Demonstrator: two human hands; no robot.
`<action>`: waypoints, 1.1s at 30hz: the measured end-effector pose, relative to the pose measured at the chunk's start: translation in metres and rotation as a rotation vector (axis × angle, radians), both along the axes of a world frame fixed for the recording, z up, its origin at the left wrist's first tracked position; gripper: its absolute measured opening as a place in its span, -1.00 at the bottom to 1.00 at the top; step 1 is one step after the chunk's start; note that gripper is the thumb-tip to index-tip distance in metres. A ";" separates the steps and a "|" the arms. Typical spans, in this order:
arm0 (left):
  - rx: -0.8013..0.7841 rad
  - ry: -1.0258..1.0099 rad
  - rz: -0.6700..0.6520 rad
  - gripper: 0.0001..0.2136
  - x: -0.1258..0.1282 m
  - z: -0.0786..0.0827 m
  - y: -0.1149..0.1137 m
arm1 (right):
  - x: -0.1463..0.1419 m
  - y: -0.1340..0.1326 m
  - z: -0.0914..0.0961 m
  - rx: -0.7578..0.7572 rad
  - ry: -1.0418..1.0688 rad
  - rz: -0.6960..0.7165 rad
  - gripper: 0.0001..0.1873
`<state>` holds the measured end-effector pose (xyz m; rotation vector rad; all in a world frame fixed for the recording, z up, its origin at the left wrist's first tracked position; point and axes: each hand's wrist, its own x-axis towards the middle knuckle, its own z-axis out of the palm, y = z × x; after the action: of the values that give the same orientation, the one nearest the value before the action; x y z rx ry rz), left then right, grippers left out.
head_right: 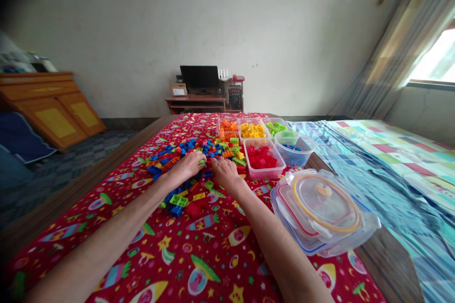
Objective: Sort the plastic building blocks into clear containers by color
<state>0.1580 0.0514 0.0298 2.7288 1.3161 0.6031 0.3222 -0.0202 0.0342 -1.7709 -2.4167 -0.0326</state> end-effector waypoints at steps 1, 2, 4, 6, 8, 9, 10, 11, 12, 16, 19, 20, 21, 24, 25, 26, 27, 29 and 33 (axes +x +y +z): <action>-0.014 -0.025 0.007 -0.98 0.000 0.002 0.000 | 0.001 0.000 0.001 -0.004 0.004 -0.013 -0.62; -0.028 -0.062 0.019 -0.98 0.000 0.005 0.000 | 0.002 -0.001 0.002 -0.002 0.014 -0.032 -0.61; -0.068 -0.156 0.061 -0.93 -0.006 0.010 0.002 | 0.003 -0.002 0.004 0.010 0.043 -0.078 -0.61; -0.135 -0.251 0.119 -0.86 -0.017 0.015 0.006 | 0.004 -0.003 0.005 0.008 0.074 -0.124 -0.61; -0.206 -0.346 0.166 -0.79 -0.031 0.019 0.010 | 0.004 -0.003 0.004 0.007 0.097 -0.148 -0.61; -0.240 -0.398 0.181 -0.77 -0.037 0.019 0.013 | 0.004 -0.002 0.004 0.010 0.104 -0.152 -0.61; -0.273 -0.446 0.192 -0.74 -0.043 0.020 0.015 | 0.004 -0.001 0.003 0.019 0.107 -0.144 -0.61; -0.302 -0.480 0.199 -0.73 -0.047 0.019 0.017 | 0.004 -0.001 0.002 0.025 0.108 -0.125 -0.62; -0.327 -0.493 0.203 -0.72 -0.050 0.017 0.019 | 0.003 0.000 0.001 0.023 0.103 -0.085 -0.64; -0.263 -0.358 0.168 -0.78 -0.048 0.007 0.023 | 0.000 0.003 0.001 -0.042 0.036 0.132 -0.68; -0.104 -0.207 0.055 -0.85 -0.039 0.000 0.021 | -0.005 0.002 -0.001 -0.041 -0.024 0.178 -0.66; -0.070 -0.172 0.029 -0.85 -0.037 -0.001 0.019 | -0.007 0.001 -0.002 -0.026 -0.040 0.170 -0.65; -0.050 -0.151 0.015 -0.85 -0.034 -0.002 0.016 | -0.008 0.000 -0.004 -0.009 -0.050 0.153 -0.64; -0.036 -0.139 0.009 -0.86 -0.031 -0.003 0.012 | -0.008 -0.002 -0.011 0.042 -0.006 0.119 -0.65; -0.035 -0.141 0.014 -0.88 -0.031 -0.002 0.012 | -0.006 -0.001 -0.013 0.053 0.040 0.123 -0.65; -0.034 -0.146 0.023 -0.90 -0.032 -0.002 0.012 | -0.004 0.000 -0.014 0.060 0.099 0.128 -0.65; -0.037 -0.156 0.038 -0.92 -0.032 -0.001 0.013 | -0.002 0.003 -0.015 0.062 0.170 0.125 -0.66; -0.066 -0.201 0.084 -0.95 -0.033 0.002 0.015 | 0.001 0.009 -0.015 0.051 0.356 0.086 -0.68; -0.370 -0.460 0.105 -0.85 -0.032 0.013 0.007 | -0.003 0.018 -0.007 -0.102 0.982 -0.010 -0.81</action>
<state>0.1264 0.0582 0.0423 2.0791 1.2977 0.8353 0.3197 -0.0021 0.0273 -1.3356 -1.6885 0.7723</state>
